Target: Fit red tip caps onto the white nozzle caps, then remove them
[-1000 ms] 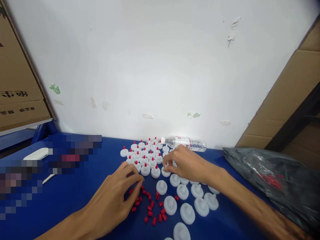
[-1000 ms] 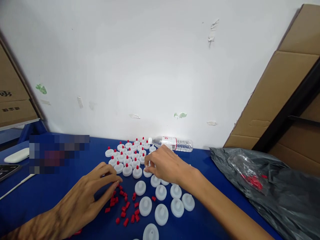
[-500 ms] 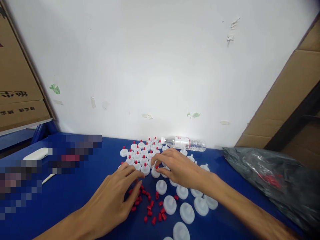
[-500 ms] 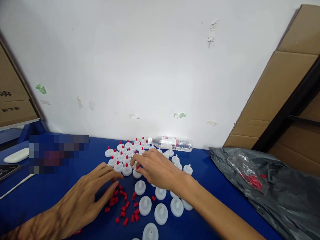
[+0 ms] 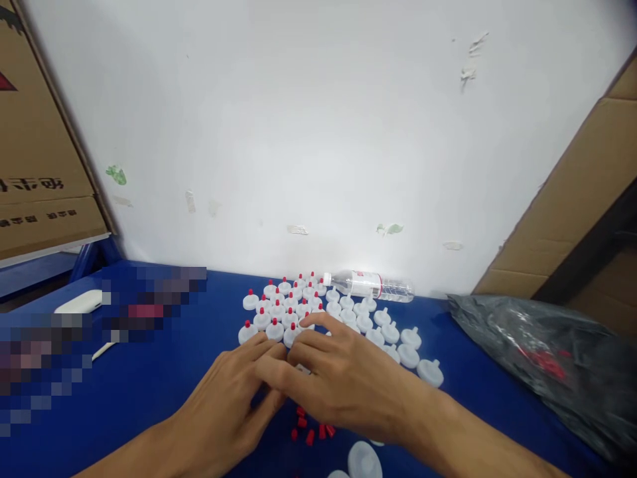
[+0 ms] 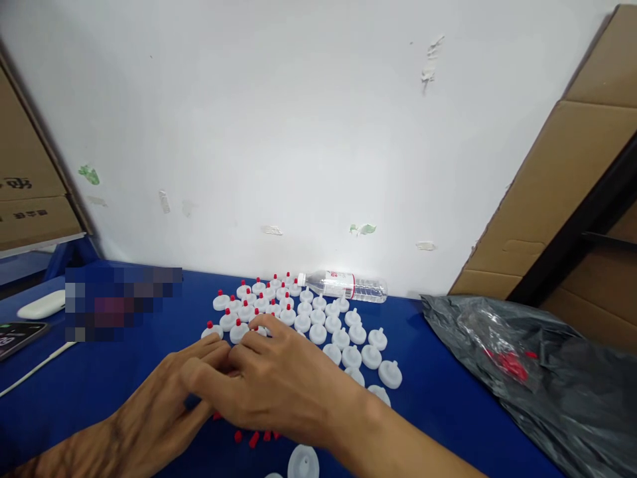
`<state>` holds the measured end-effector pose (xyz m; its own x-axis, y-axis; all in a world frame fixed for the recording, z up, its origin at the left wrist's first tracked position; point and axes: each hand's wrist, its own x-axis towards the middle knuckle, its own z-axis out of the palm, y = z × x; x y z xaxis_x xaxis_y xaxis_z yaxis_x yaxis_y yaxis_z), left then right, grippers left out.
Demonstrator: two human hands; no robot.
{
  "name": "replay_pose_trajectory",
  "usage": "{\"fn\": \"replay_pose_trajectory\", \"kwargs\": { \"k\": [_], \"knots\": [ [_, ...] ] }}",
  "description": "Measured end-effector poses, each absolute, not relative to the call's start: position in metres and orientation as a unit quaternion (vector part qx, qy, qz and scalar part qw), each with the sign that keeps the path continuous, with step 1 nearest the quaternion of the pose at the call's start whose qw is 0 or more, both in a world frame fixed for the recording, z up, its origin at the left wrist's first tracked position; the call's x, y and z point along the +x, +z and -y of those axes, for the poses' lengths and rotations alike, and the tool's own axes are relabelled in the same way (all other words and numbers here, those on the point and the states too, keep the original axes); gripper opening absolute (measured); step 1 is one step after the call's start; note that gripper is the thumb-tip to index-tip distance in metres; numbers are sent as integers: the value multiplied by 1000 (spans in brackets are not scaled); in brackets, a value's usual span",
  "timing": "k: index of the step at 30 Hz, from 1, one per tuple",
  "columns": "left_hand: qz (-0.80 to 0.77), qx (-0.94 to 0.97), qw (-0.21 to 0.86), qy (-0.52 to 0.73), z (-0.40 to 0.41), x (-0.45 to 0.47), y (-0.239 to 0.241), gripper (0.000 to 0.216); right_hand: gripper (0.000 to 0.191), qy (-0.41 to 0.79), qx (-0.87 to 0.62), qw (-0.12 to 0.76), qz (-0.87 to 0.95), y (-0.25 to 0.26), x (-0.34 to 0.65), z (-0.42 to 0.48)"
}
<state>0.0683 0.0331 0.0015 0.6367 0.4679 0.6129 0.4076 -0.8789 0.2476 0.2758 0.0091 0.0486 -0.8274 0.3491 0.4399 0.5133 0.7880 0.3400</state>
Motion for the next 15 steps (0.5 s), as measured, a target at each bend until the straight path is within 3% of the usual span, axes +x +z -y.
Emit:
{"fn": "replay_pose_trajectory", "kwargs": {
  "k": [4, 7, 11, 15],
  "knots": [
    [-272, 893, 69, 352, -33, 68, 7, 25, 22, -145, -274, 209, 928, 51, 278, -9],
    [-306, 878, 78, 359, -34, 66, 8, 26, 36, -54, -334, 242, 909, 53, 284, -12],
    [-293, 868, 85, 391, -33, 65, 8, 30, 20, -76, -319, 208, 922, 50, 288, -15],
    [-282, 880, 88, 372, -32, 66, 5, 30, 20, -106, -277, 183, 937, 50, 287, -15]
  ]
}}
